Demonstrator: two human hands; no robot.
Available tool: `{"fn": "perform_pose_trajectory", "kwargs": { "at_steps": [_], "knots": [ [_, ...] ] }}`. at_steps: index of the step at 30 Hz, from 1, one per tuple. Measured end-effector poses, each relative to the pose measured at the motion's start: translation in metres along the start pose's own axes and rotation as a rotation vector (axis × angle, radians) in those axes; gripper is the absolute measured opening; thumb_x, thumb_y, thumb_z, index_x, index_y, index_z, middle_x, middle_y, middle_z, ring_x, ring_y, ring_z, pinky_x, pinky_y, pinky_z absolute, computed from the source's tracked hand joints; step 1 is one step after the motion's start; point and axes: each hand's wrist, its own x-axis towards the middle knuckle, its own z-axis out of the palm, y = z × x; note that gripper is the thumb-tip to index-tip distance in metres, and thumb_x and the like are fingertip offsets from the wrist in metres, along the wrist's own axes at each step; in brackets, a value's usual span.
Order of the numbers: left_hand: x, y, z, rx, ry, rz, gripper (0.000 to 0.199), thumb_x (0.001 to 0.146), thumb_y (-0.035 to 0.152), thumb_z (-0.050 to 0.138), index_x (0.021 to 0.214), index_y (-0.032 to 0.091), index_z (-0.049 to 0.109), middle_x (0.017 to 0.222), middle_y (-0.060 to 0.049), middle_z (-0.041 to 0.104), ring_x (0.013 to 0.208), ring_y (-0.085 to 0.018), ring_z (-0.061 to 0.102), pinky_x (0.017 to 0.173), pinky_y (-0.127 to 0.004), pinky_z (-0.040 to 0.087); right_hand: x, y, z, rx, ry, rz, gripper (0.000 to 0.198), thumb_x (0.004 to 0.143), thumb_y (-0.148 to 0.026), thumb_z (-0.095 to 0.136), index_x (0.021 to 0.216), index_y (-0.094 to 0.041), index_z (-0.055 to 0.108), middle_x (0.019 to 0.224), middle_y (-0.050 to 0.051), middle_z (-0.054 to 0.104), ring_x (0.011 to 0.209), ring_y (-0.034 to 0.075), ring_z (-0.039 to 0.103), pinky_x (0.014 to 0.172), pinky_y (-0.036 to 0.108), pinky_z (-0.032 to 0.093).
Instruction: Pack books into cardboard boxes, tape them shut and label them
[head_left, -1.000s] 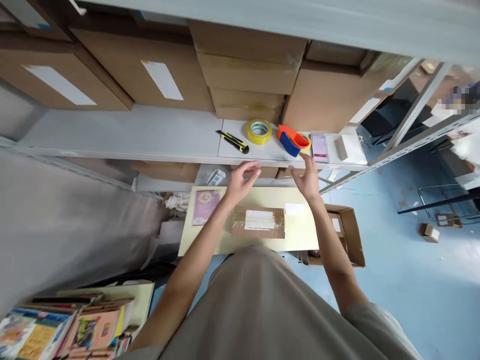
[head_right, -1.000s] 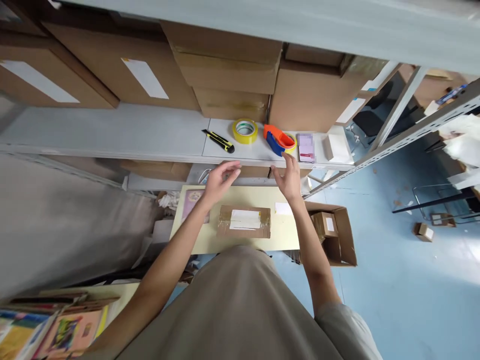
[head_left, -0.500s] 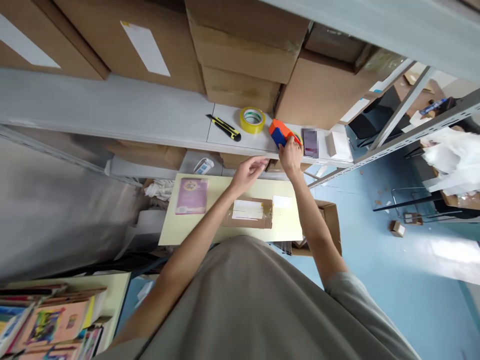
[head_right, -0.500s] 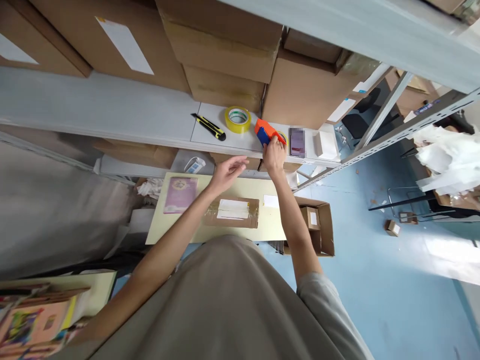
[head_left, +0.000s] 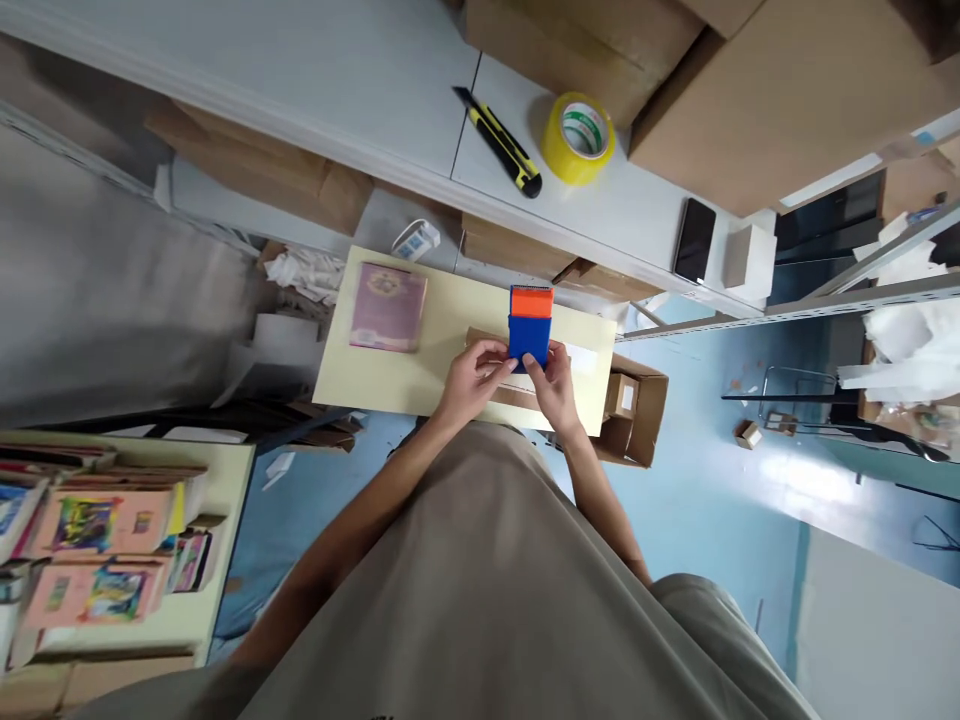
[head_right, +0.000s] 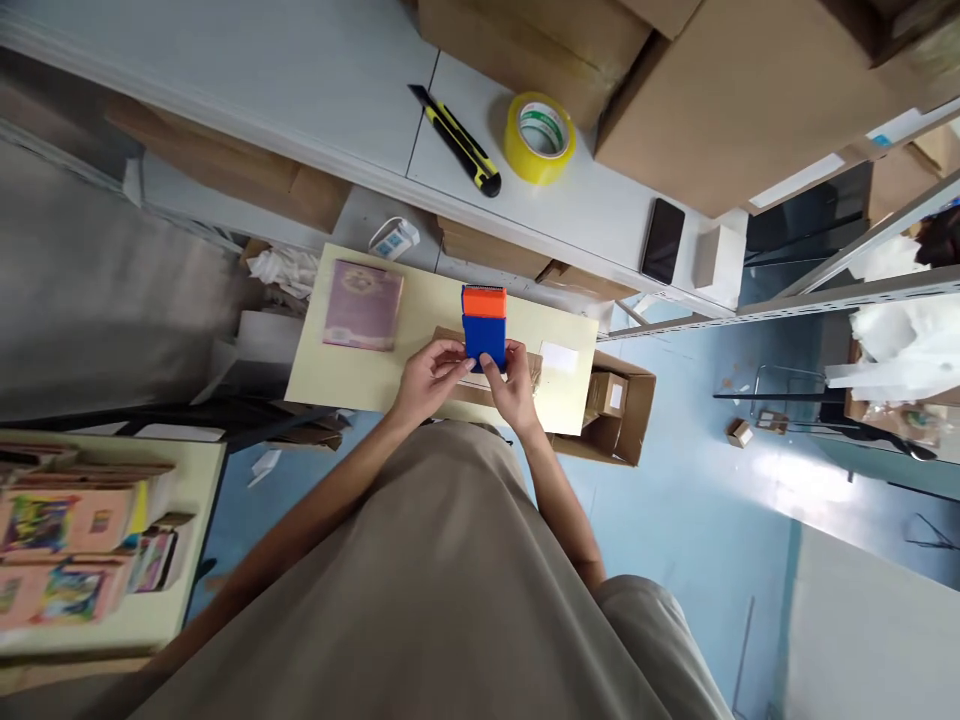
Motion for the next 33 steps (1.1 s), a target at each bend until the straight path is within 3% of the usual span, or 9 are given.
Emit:
{"fn": "perform_pose_trajectory", "kwargs": {
  "at_steps": [7,12,16,20,24,33],
  "knots": [
    [-0.002,0.022,-0.039,0.134,-0.129,0.037,0.051,0.099,0.072,0.089,0.111,0.023,0.080,0.108,-0.008,0.087,0.101,-0.027,0.085,0.098,-0.042,0.072,0.001,-0.009,0.013,0.037,-0.084,0.127,0.075,0.089,-0.096,0.084,0.118,-0.034,0.056,0.101,0.000,0.080,0.094,0.025,0.078,0.091,0.044,0.071],
    [0.022,0.027,-0.090,0.043,-0.053,-0.032,0.077,0.096,0.081,0.089,0.145,0.022,0.079,0.130,-0.013,0.086,0.119,-0.031,0.084,0.102,-0.042,0.071,0.003,-0.025,0.013,-0.009,-0.218,0.151,0.074,0.087,-0.092,0.089,0.117,-0.034,0.052,0.098,0.000,0.080,0.087,0.025,0.077,0.082,0.044,0.070],
    [0.038,0.036,-0.125,-0.034,-0.161,-0.122,0.082,0.093,0.089,0.089,0.139,0.021,0.087,0.135,-0.015,0.087,0.127,-0.036,0.083,0.109,-0.048,0.070,0.005,-0.044,0.004,-0.248,-0.296,0.072,0.061,0.093,-0.078,0.088,0.114,-0.033,0.054,0.095,0.001,0.077,0.084,0.025,0.071,0.076,0.042,0.063],
    [0.044,0.051,-0.135,-0.071,-0.241,-0.123,0.078,0.086,0.091,0.093,0.120,0.021,0.093,0.126,-0.015,0.089,0.131,-0.039,0.081,0.112,-0.049,0.069,0.008,-0.061,0.002,-0.465,-0.353,0.032,0.050,0.092,-0.063,0.086,0.113,-0.032,0.053,0.093,0.001,0.076,0.078,0.024,0.066,0.071,0.041,0.056],
    [0.042,0.058,-0.141,-0.079,-0.239,-0.163,0.074,0.084,0.087,0.096,0.115,0.020,0.093,0.122,-0.014,0.090,0.123,-0.036,0.081,0.107,-0.046,0.068,0.007,-0.083,0.008,-0.560,-0.429,0.081,0.048,0.092,-0.060,0.079,0.117,-0.031,0.051,0.104,0.005,0.079,0.085,0.027,0.070,0.077,0.044,0.056],
    [0.039,0.032,-0.155,-0.135,-0.282,-0.217,0.058,0.088,0.073,0.095,0.104,0.017,0.090,0.100,-0.010,0.084,0.091,-0.022,0.073,0.082,-0.035,0.058,0.010,-0.115,0.025,-0.718,-0.528,0.194,0.045,0.086,-0.054,0.077,0.117,-0.030,0.054,0.110,0.008,0.081,0.091,0.030,0.074,0.080,0.045,0.058]
  ]
}}
